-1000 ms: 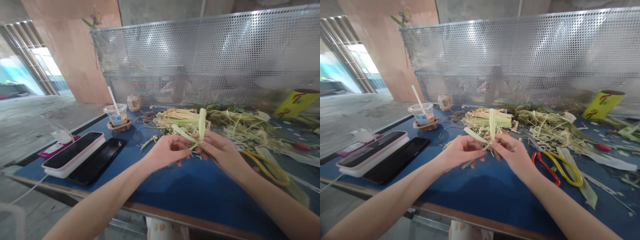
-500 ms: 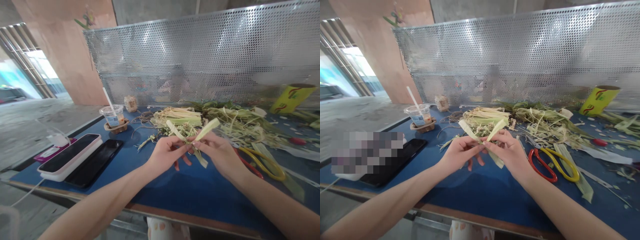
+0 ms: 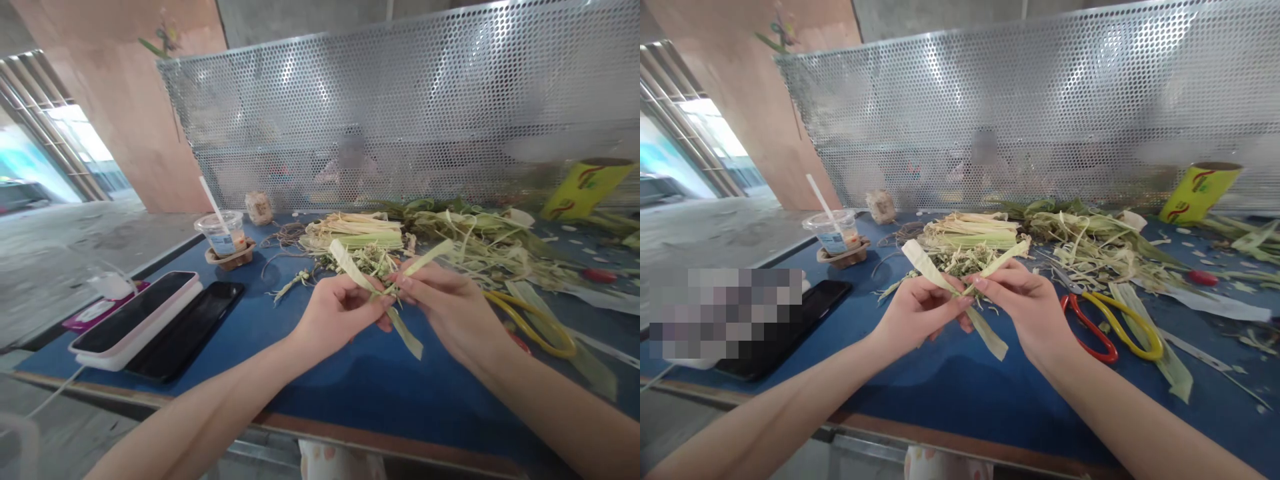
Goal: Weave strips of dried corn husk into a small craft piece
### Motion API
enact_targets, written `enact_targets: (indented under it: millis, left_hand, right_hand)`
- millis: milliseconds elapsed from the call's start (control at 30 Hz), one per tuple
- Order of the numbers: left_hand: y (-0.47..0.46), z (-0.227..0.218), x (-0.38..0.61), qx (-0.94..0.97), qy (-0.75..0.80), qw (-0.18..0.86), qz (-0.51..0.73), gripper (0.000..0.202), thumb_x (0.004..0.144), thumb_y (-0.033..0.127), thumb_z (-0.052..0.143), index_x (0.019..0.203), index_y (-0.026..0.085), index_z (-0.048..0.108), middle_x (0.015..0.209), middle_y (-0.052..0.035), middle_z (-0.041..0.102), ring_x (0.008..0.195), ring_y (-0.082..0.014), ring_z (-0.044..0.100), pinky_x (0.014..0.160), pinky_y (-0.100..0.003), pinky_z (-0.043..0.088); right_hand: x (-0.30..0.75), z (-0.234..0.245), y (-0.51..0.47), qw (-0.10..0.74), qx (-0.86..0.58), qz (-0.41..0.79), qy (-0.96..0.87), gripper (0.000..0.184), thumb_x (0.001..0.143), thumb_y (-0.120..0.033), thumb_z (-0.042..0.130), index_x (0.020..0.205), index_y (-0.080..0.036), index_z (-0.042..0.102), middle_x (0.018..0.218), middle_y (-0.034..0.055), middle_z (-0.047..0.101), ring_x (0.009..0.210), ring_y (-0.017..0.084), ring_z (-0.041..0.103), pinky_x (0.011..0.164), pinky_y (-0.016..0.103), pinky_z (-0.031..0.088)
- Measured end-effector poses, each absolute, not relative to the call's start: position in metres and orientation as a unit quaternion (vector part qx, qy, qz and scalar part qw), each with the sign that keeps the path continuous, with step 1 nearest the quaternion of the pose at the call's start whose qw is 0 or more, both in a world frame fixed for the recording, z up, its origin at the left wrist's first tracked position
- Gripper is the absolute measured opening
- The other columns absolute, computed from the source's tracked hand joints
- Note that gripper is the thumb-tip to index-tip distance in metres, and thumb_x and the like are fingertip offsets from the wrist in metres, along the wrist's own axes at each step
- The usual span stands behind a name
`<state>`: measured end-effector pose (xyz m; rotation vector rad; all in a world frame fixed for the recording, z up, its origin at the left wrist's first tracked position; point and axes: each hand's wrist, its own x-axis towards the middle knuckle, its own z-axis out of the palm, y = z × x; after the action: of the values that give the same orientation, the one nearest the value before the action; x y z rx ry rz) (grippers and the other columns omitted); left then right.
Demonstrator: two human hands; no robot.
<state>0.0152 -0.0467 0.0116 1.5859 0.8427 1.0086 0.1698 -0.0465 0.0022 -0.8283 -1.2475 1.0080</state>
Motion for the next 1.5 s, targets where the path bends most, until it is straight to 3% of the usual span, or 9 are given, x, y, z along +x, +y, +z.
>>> enact_targets:
  millis: [133,300,433,800,933,1033,1167,1333,1500]
  left_hand:
    - [-0.048,0.013,0.015,0.651,0.346,0.528,0.421,0.014,0.075,0.028,0.059,0.077,0.013,0.058,0.055,-0.0007,0.065,0.032,-0.0033,0.046,0.028,-0.012,0.030]
    - [-0.041,0.012,0.008,0.611,0.366,0.531,0.458,0.018,0.073,0.030,0.062,0.076,0.014,0.055,0.056,-0.0012,0.065,0.044,-0.0118,0.060,0.028,-0.015,0.034]
    - [-0.036,0.014,0.004,0.619,0.371,0.526,0.450,0.020,0.073,0.032,0.061,0.074,0.012,0.057,0.055,-0.0006,0.064,0.035,-0.0065,0.051,0.029,-0.015,0.034]
    - [-0.032,0.014,0.004,0.579,0.343,0.587,0.450,0.019,0.072,0.031,0.062,0.073,0.012,0.057,0.059,-0.0047,0.067,0.049,-0.0155,0.063,0.028,-0.015,0.033]
    - [-0.027,0.013,0.003,0.520,0.341,0.620,0.478,0.020,0.073,0.028,0.061,0.081,0.010,0.061,0.077,-0.0096,0.070,0.073,-0.0208,0.067,0.045,-0.022,0.051]
    - [-0.026,0.011,0.004,0.479,0.311,0.672,0.472,0.021,0.072,0.023,0.063,0.086,0.008,0.064,0.083,-0.0107,0.070,0.085,-0.0206,0.065,0.068,-0.028,0.054]
    - [-0.029,0.007,0.007,0.472,0.283,0.706,0.445,0.022,0.069,0.022,0.066,0.086,0.008,0.066,0.080,-0.0091,0.070,0.068,-0.0144,0.065,0.064,-0.022,0.051]
    - [-0.030,0.002,0.010,0.472,0.288,0.709,0.438,0.024,0.069,0.025,0.067,0.087,0.010,0.066,0.082,-0.0082,0.070,0.072,-0.0137,0.065,0.067,-0.021,0.050]
    - [-0.030,0.004,0.011,0.517,0.340,0.642,0.452,0.024,0.064,0.024,0.070,0.083,0.011,0.065,0.072,-0.0036,0.069,0.068,-0.0147,0.064,0.064,-0.026,0.053]
  right_hand:
    - [0.176,0.004,-0.044,0.603,-0.385,0.388,-0.581,0.011,0.065,-0.032,0.068,0.058,-0.024,0.066,0.065,0.0005,0.054,0.060,0.012,0.048,0.055,0.027,0.040]
    - [0.180,0.010,-0.041,0.414,-0.431,0.368,-0.713,0.018,0.070,-0.037,0.062,0.078,-0.021,0.059,0.065,-0.0003,0.055,0.057,0.012,0.048,0.051,0.024,0.037]
    - [0.178,0.010,-0.044,0.307,-0.434,0.334,-0.779,0.023,0.079,-0.038,0.052,0.064,-0.020,0.056,0.054,-0.0027,0.048,0.048,0.009,0.043,0.046,0.022,0.032]
    - [0.190,0.026,-0.045,0.257,-0.393,0.274,-0.839,0.028,0.085,-0.028,0.043,0.060,-0.019,0.053,0.050,-0.0032,0.050,0.048,0.008,0.049,0.049,0.021,0.036]
    - [0.192,0.016,-0.039,0.334,-0.419,0.023,-0.844,0.014,0.085,-0.029,0.045,0.089,-0.021,0.056,0.084,0.0044,0.062,0.077,0.017,0.057,0.067,0.030,0.042]
    - [0.189,0.005,-0.039,0.386,-0.354,-0.241,-0.817,0.034,0.076,-0.025,0.059,0.109,-0.024,0.051,0.108,0.0092,0.056,0.099,0.025,0.049,0.080,0.040,0.037]
    - [0.179,0.001,-0.049,0.323,-0.238,-0.395,-0.827,0.024,0.077,-0.017,0.058,0.095,-0.032,0.060,0.102,-0.0007,0.061,0.090,0.018,0.048,0.075,0.033,0.035]
    - [0.174,-0.001,-0.053,0.327,-0.213,-0.371,-0.842,0.014,0.079,-0.014,0.055,0.077,-0.027,0.061,0.095,-0.0032,0.065,0.087,0.015,0.051,0.073,0.030,0.036]
    - [0.178,-0.001,-0.046,0.468,-0.320,-0.149,-0.810,0.008,0.077,-0.019,0.060,0.077,-0.026,0.062,0.094,0.0012,0.064,0.092,0.019,0.056,0.081,0.036,0.040]
